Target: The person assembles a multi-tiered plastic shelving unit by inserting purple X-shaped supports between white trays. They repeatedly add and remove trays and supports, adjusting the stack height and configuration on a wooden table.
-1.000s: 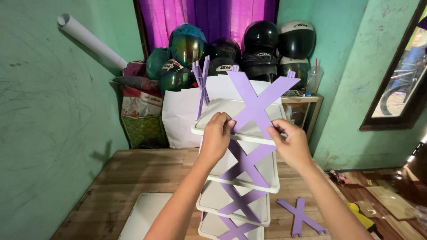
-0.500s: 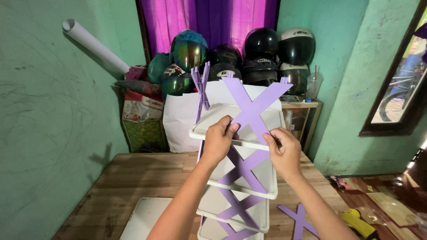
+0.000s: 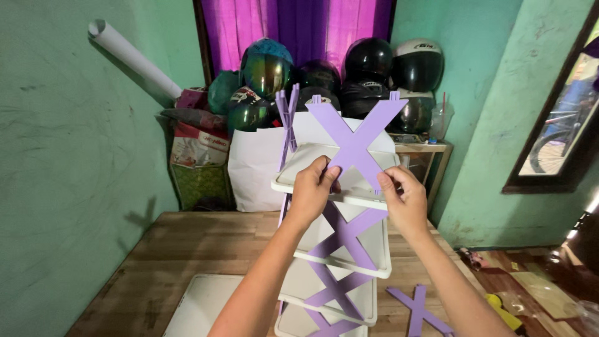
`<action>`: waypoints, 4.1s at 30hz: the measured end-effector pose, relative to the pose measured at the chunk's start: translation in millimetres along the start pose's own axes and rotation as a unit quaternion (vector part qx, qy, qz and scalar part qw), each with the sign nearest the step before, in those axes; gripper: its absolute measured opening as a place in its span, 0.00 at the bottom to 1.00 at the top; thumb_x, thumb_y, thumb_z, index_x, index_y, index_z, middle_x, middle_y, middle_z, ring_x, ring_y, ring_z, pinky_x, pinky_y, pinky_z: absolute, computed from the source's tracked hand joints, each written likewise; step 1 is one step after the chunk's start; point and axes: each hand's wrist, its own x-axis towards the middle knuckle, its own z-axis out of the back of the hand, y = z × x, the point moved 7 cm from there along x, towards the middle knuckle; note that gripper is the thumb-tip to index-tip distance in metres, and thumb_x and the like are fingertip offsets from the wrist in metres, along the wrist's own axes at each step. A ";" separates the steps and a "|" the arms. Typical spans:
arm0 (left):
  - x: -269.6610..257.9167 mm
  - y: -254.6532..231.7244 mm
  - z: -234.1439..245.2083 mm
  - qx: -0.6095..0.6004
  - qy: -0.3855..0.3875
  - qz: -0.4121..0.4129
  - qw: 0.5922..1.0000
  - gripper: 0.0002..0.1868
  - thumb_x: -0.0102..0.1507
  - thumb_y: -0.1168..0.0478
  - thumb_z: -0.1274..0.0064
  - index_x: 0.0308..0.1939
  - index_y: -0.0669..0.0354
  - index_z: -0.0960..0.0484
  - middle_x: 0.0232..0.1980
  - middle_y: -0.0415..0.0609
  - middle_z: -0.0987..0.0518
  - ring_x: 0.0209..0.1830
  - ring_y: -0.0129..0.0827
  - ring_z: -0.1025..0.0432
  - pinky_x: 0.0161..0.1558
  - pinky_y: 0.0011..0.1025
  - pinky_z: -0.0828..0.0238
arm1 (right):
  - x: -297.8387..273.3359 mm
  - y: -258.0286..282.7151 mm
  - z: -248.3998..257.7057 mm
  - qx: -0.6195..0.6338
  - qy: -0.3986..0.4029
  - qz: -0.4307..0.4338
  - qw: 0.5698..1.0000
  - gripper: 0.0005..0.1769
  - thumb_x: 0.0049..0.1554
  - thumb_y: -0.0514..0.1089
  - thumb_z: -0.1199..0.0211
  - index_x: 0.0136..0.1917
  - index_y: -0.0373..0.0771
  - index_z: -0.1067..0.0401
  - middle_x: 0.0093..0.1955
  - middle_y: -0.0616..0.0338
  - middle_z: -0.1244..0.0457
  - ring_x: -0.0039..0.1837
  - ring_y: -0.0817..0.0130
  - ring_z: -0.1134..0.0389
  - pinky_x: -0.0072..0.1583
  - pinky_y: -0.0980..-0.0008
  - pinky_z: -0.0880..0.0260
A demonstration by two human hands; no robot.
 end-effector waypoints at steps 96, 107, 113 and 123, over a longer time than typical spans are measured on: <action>-99.3 -15.3 -98.3 0.354 -0.028 -0.213 0.910 0.36 0.58 0.70 0.55 0.73 0.61 0.36 0.75 0.54 0.33 0.79 0.47 0.45 0.77 0.48 0.59 | -74.2 78.0 56.7 -0.199 -0.129 0.030 0.971 0.09 0.59 0.37 0.37 0.54 0.39 0.25 0.60 0.54 0.34 0.65 0.54 0.36 0.68 0.59 0.39; -87.5 3.8 34.8 0.408 -0.232 -0.177 0.865 0.33 0.58 0.73 0.53 0.69 0.64 0.33 0.69 0.67 0.33 0.71 0.58 0.39 0.69 0.56 0.49 | -44.3 79.8 -30.6 -0.286 0.073 0.083 0.952 0.29 0.48 0.42 0.31 0.63 0.33 0.30 0.65 0.45 0.41 0.68 0.46 0.42 0.69 0.51 0.45; -61.6 13.6 88.0 0.447 -0.187 -0.112 0.867 0.26 0.60 0.74 0.54 0.63 0.60 0.26 0.61 0.61 0.25 0.60 0.52 0.29 0.64 0.47 0.35 | -47.9 69.0 -39.0 -0.326 0.068 0.085 0.939 0.28 0.49 0.42 0.31 0.62 0.33 0.29 0.64 0.47 0.39 0.70 0.49 0.43 0.72 0.51 0.49; -64.0 -4.3 70.6 0.461 -0.100 -0.254 0.844 0.18 0.58 0.70 0.50 0.52 0.65 0.20 0.55 0.57 0.21 0.56 0.50 0.28 0.62 0.43 0.34 | -44.8 22.3 -30.2 -0.270 0.081 0.157 0.947 0.26 0.49 0.43 0.30 0.62 0.44 0.27 0.69 0.56 0.39 0.79 0.56 0.49 0.77 0.52 0.59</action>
